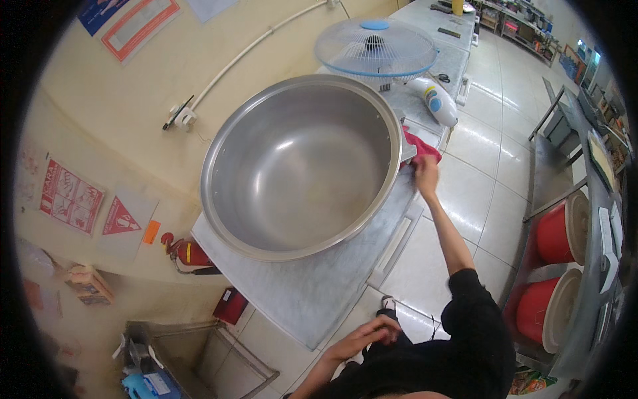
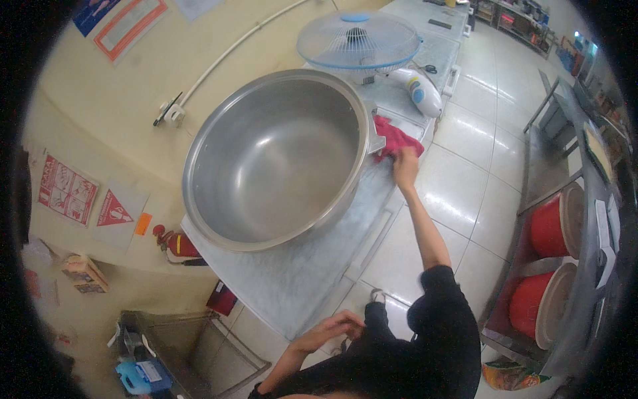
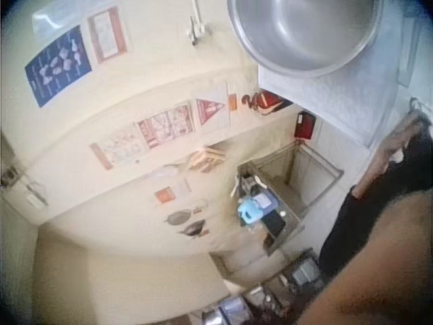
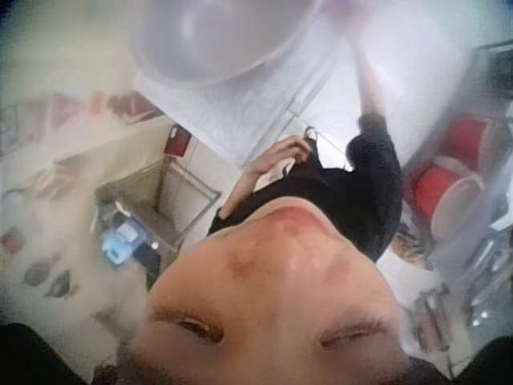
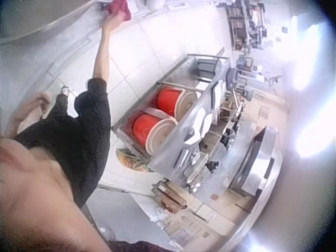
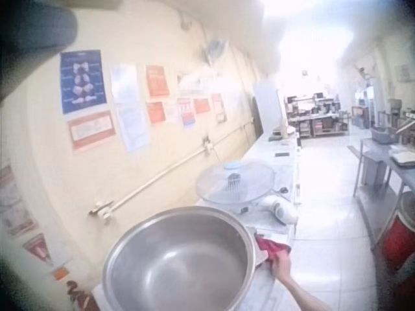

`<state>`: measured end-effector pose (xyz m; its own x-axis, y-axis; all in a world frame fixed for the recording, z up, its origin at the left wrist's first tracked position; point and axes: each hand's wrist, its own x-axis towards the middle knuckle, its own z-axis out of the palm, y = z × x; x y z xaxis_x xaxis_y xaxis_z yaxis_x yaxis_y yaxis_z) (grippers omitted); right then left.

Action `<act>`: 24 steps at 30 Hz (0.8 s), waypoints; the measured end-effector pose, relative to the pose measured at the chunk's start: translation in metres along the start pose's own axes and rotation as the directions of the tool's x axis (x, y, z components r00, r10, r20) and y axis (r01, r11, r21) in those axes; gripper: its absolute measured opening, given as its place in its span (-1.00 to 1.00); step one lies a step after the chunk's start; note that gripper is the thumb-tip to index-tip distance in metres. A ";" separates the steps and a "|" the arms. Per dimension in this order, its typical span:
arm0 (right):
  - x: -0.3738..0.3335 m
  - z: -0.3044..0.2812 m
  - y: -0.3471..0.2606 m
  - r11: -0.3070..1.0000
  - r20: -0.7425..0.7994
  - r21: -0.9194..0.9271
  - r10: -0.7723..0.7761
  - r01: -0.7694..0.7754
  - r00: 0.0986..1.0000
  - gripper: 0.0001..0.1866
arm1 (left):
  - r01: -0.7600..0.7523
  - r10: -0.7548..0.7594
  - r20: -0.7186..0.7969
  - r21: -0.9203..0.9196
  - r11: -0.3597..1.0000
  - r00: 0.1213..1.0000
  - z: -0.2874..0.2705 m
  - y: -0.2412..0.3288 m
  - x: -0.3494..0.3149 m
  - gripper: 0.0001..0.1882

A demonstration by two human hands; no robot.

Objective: The person assembles a table fan by attaching the front grille and securing it with zip ties. They then move to the sink, pour blue liquid into the basin, and wash a yellow sponge under running water.

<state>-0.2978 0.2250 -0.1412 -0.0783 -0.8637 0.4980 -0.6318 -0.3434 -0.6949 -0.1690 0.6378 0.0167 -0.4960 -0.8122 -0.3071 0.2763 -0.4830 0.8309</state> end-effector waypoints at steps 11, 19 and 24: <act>-0.122 -0.233 -0.151 0.255 0.755 0.604 0.122 -0.755 0.645 -0.59 | -0.208 0.184 -0.595 0.029 0.978 0.782 0.019 -0.075 -0.126 -0.48; -0.313 -0.286 -0.399 0.749 0.677 0.557 -0.660 0.360 0.326 -0.79 | -0.510 0.753 -0.644 0.607 0.609 0.134 0.087 -0.080 -0.207 -0.35; -0.320 -0.297 -0.475 0.662 0.692 0.675 -0.721 0.325 0.029 -0.69 | -0.497 0.687 -0.672 0.513 0.700 0.275 0.066 -0.055 -0.374 -0.72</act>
<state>-0.2018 0.7743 0.1831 0.9872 -0.0333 0.1563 0.0771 -0.7573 -0.6485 -0.0534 0.9894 0.1169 0.6071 -0.7752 0.1748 0.0177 0.2331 0.9723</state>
